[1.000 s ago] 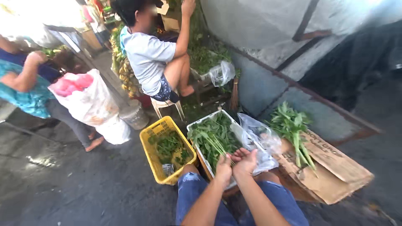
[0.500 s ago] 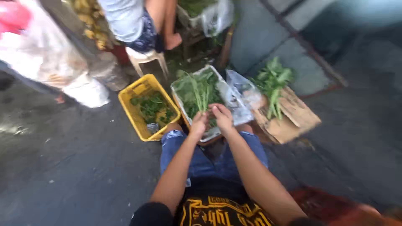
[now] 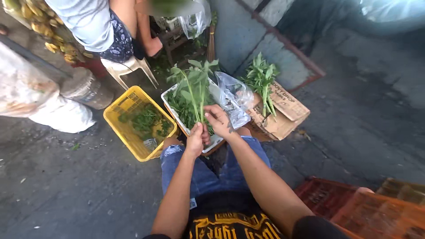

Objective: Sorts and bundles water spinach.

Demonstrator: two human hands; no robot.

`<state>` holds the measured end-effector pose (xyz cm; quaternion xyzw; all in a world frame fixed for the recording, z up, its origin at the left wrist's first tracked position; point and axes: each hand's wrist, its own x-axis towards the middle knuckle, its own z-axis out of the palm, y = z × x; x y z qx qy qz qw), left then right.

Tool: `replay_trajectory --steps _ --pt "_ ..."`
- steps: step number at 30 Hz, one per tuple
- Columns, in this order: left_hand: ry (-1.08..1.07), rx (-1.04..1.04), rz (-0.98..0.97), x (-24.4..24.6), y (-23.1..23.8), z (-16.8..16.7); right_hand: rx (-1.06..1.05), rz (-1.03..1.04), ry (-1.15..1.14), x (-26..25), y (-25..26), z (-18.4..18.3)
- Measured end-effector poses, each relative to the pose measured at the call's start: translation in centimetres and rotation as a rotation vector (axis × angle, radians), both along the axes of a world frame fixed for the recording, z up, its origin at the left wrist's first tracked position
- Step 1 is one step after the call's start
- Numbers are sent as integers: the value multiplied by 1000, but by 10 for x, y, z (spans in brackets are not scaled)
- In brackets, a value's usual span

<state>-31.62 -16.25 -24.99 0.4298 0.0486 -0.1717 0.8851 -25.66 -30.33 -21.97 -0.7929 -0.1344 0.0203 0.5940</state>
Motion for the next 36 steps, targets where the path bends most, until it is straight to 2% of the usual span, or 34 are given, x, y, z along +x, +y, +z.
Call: replay_trajectory --steps 2,4,7,12,14,17,19,22,25,28,31,36 --pt "21 33 -21 -5 -1 4 -96 136 -19 8 -9 -3" --pt "10 52 -52 -1 8 10 -89 271 16 24 0 5" --pt "41 62 -77 2 12 10 -62 251 112 32 5 11" --pt "47 56 -85 11 19 11 104 142 110 32 19 2" --pt "46 40 -86 13 20 11 122 201 177 32 20 -2" --pt "22 2 -113 11 21 5 125 421 344 35 13 0" --pt "10 -33 -125 8 21 2 191 464 439 36 11 1" --pt "8 -63 -123 8 20 -1 366 397 560 38 12 -3" --pt "16 -69 -112 8 20 -2 465 273 561 34 17 -7" --pt "28 -56 -83 11 20 1 491 112 454 32 25 -11" --pt "40 -33 -61 10 19 5 483 63 392 27 29 -11" --pt "49 -75 -64 12 19 3 469 5 436 25 34 -9"
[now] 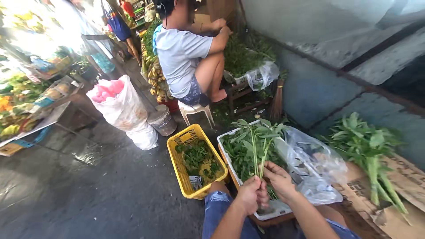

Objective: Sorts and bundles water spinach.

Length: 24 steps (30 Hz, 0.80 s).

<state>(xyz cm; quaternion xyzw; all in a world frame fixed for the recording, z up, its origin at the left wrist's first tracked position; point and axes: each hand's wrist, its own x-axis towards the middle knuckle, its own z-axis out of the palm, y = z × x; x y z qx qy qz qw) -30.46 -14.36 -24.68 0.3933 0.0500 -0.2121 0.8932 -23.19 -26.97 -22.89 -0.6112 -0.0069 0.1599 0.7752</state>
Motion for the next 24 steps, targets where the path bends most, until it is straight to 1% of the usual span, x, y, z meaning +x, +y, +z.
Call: replay_trajectory --steps 2,6,8,10,13,15,20,22,24 --pt "-8 -22 -15 0 1 -1 -5 78 25 3 -2 4" --pt "-21 -89 -73 -3 1 -2 63 376 62 16 -15 6" --pt "-27 -118 -86 -3 1 -3 76 436 43 21 -19 1" --pt "-26 -119 -80 -3 4 -4 17 373 -18 22 -18 -4" --pt "-13 -101 -57 0 6 -4 -127 179 -176 18 -10 -12" --pt "-2 -93 -50 2 5 -7 -183 77 -217 15 -6 -16" --pt "29 -111 -46 10 0 -13 -32 -152 -132 4 2 -25" --pt "45 -118 -42 13 -3 -14 4 -228 -130 3 3 -32" --pt "47 -127 -36 17 -5 -14 38 -259 -159 5 0 -39"
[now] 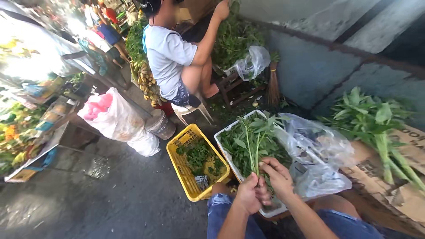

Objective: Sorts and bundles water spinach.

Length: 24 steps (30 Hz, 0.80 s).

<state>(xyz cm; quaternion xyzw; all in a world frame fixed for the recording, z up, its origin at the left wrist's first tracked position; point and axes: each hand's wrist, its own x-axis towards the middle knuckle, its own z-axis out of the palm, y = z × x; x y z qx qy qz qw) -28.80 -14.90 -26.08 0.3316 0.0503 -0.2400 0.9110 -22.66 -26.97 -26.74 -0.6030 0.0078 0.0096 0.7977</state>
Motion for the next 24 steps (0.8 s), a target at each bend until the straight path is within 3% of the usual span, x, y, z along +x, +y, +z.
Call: replay_trajectory --steps 5,12,21,24 --pt "51 46 25 11 -4 16 67 143 -292 9 -18 13" --pt "-32 -69 -34 12 -11 13 278 232 -186 3 -31 4" --pt "-49 -125 -125 -11 -14 13 176 473 -113 -15 -59 31" --pt "-58 -65 -125 -17 -16 12 47 488 151 -22 -68 59"
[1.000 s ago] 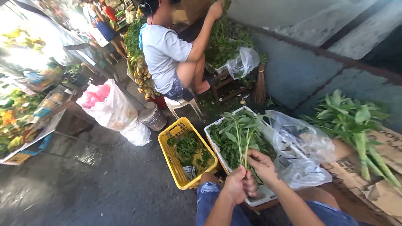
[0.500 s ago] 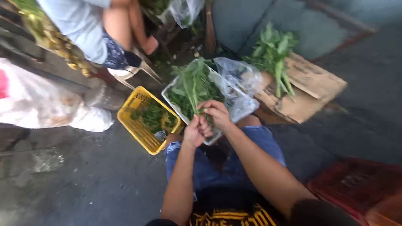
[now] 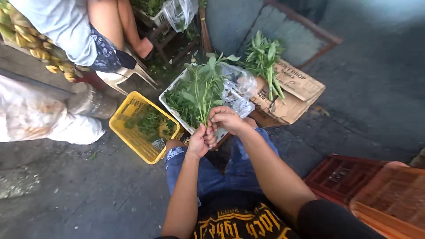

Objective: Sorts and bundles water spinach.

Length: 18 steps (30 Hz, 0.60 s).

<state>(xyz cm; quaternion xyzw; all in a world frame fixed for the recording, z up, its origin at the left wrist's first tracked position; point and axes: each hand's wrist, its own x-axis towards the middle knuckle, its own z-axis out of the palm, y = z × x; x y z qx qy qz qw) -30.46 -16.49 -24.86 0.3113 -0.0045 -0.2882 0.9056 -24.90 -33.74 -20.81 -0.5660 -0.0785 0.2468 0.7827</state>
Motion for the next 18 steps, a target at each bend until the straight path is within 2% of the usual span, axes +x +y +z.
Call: replay_trajectory --steps 3,6,7,9,10,11,14,15,18 --pt "57 39 101 -3 7 -8 -91 58 186 -10 -12 17" --pt "67 47 125 -2 17 -11 -157 81 150 -15 -23 10" --pt "56 62 121 -3 19 -10 -289 68 85 -14 -25 4" --pt "41 58 112 -6 18 -6 -697 83 -52 -7 -26 -10" --pt "34 57 109 -7 17 -5 -778 95 -79 -2 -25 -17" --pt "26 70 104 -8 15 -5 -729 71 -61 -1 -21 -20" --pt "19 194 76 -15 6 -7 -253 47 51 -7 -2 -16" --pt "23 256 64 -19 0 -8 -180 64 45 -10 6 -14" --pt "-22 530 27 -29 -18 -11 -263 -39 72 -13 25 -15"
